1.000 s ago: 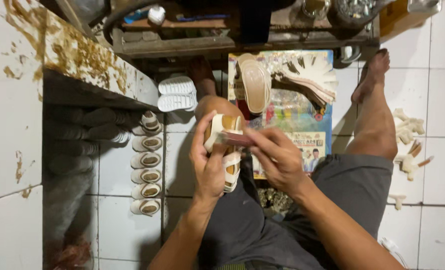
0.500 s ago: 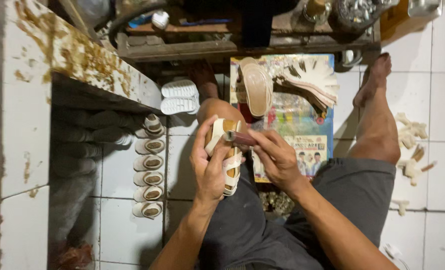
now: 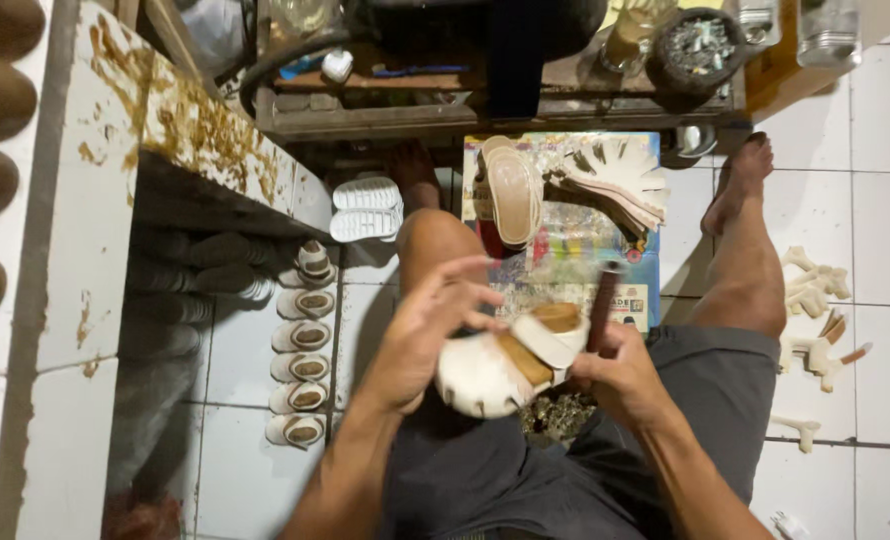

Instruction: The person assembles sandals by attaching white straps to brown soles using a cylindrical tool to press the straps into place. The person handles multiple sandals, aligning and securing the straps before setting the finished units aside.

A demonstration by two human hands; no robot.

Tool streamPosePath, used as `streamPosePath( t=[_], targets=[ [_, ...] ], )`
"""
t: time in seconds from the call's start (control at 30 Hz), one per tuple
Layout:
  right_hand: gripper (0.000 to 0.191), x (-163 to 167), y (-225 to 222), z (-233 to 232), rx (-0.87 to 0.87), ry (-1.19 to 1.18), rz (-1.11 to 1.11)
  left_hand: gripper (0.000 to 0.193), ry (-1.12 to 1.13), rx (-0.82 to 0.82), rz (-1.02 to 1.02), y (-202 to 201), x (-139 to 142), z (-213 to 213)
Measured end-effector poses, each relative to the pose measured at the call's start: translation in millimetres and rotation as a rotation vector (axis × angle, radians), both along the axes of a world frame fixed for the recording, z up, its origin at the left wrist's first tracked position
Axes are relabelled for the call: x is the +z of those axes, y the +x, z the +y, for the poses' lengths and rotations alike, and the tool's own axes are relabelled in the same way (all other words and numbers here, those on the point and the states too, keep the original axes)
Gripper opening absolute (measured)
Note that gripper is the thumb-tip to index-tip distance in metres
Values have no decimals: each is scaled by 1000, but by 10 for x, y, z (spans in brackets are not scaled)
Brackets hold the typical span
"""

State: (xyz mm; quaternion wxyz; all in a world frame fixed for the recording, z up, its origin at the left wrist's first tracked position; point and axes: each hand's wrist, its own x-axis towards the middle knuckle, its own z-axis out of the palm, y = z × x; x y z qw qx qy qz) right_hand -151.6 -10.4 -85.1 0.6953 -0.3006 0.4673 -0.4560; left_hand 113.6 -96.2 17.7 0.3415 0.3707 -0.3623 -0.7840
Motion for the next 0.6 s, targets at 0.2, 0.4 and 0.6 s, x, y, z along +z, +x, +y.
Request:
streamPosePath(
  t=[0.2,0.4,0.6],
  targets=[
    [59,216,386,218,-274,-412,484,67,153,482,559,-533,152,240],
    [43,391,447,282,-359,-910,910,78,97,325,657,-649,163,228],
    [35,400,311,473,-347,-965,1071,73,237,298,798,-734,70,344]
  ],
)
